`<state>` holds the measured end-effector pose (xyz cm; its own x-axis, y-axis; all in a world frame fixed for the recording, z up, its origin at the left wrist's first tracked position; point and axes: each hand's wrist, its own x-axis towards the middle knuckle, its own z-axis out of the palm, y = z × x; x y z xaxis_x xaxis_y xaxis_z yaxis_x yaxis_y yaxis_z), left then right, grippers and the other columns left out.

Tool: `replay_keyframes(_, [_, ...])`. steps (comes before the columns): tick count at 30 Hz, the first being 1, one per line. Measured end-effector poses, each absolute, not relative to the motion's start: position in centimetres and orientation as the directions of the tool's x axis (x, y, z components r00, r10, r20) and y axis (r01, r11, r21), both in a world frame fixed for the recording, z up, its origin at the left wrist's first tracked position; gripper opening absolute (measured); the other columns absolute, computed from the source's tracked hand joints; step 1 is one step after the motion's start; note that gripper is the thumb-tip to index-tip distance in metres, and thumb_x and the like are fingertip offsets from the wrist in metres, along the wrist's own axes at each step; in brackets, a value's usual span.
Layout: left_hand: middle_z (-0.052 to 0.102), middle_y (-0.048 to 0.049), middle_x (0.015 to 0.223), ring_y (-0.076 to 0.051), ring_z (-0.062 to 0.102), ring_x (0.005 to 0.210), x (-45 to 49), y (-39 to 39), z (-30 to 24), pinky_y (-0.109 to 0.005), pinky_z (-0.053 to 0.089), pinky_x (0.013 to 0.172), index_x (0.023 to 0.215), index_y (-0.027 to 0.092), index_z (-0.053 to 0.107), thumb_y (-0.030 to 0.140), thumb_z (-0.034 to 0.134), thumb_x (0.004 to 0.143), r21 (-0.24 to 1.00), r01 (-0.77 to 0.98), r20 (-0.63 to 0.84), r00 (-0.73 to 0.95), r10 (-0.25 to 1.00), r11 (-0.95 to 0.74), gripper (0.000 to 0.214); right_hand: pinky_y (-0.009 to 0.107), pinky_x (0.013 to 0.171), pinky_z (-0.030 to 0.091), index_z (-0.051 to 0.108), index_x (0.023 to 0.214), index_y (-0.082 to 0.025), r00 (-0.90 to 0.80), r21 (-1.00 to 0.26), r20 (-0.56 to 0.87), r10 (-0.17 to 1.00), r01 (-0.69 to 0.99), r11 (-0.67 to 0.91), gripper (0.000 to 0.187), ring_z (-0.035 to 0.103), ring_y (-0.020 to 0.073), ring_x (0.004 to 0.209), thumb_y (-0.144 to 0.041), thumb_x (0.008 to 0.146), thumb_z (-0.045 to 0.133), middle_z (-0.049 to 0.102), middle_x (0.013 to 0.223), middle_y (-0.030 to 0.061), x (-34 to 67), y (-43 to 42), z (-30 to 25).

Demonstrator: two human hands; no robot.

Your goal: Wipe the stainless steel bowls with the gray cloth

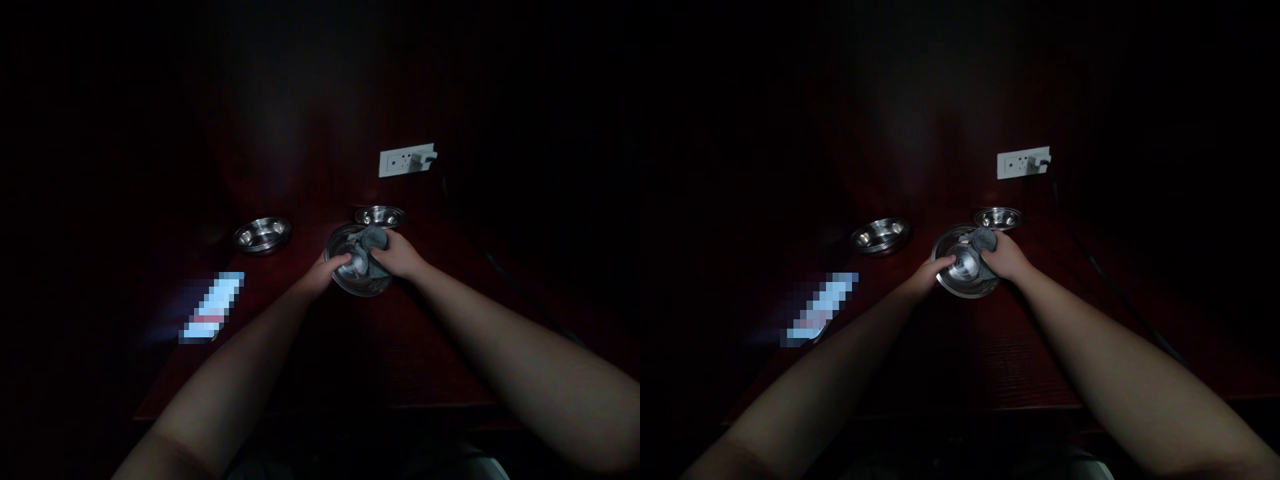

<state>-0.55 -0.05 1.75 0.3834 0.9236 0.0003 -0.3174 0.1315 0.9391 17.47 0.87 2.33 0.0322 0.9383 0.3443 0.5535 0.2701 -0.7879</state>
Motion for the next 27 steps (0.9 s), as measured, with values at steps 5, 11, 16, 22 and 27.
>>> replay_keyframes(5, [0.066,-0.0116,0.104,-0.026,0.060,0.100,-0.46,-0.24,1.99,-0.040,0.042,0.093,0.104,0.011,0.061,0.023,0.067,0.066,0.924,-0.341,-0.029,0.386,0.922,0.172,0.040,0.034,0.079,0.048,0.057,0.103,-0.014,0.043,-0.756,0.359,0.932,0.598,0.264,0.034,0.062,0.0193,0.085,-0.022,0.070,0.057,0.065,0.097,0.0102,17.59,0.96,2.37])
replay_keyframes(11, [0.068,-0.0110,0.099,-0.024,0.062,0.097,-0.25,-0.39,2.23,-0.039,0.041,0.095,0.116,0.011,0.056,0.028,0.058,0.077,0.905,-0.373,-0.062,0.360,0.931,0.205,0.042,0.032,0.075,0.048,0.057,0.100,-0.015,0.054,-0.699,0.390,0.919,0.667,0.258,0.031,0.062,0.0195,0.081,-0.025,0.071,0.057,0.065,0.092,0.0085,17.73,0.96,2.54])
replay_keyframes(16, [0.068,-0.0111,0.100,-0.023,0.062,0.097,-0.35,-0.11,1.93,-0.038,0.040,0.096,0.118,0.011,0.055,0.032,0.058,0.077,0.901,-0.379,-0.059,0.372,0.926,0.209,0.045,0.032,0.077,0.048,0.056,0.102,-0.015,0.054,-0.703,0.390,0.919,0.663,0.259,0.033,0.062,0.0196,0.084,-0.024,0.071,0.057,0.065,0.096,0.0094,17.58,0.85,2.57])
replay_keyframes(22, [0.068,-0.0112,0.100,-0.023,0.062,0.096,-0.32,-0.01,1.82,-0.037,0.040,0.096,0.119,0.011,0.055,0.031,0.058,0.077,0.901,-0.373,-0.067,0.384,0.921,0.221,0.046,0.032,0.080,0.047,0.056,0.106,-0.015,0.058,-0.724,0.373,0.926,0.643,0.251,0.036,0.062,0.0195,0.087,-0.023,0.071,0.058,0.065,0.100,0.0097,17.48,0.94,2.48])
replay_keyframes(27, [0.067,-0.0110,0.102,-0.023,0.062,0.097,-0.24,0.05,1.78,-0.039,0.041,0.095,0.120,0.012,0.053,0.029,0.059,0.076,0.902,-0.377,-0.058,0.373,0.926,0.209,0.048,0.032,0.080,0.047,0.056,0.106,-0.015,0.049,-0.730,0.359,0.932,0.637,0.248,0.036,0.062,0.0198,0.088,-0.024,0.071,0.057,0.065,0.100,0.0098,17.51,1.04,2.39])
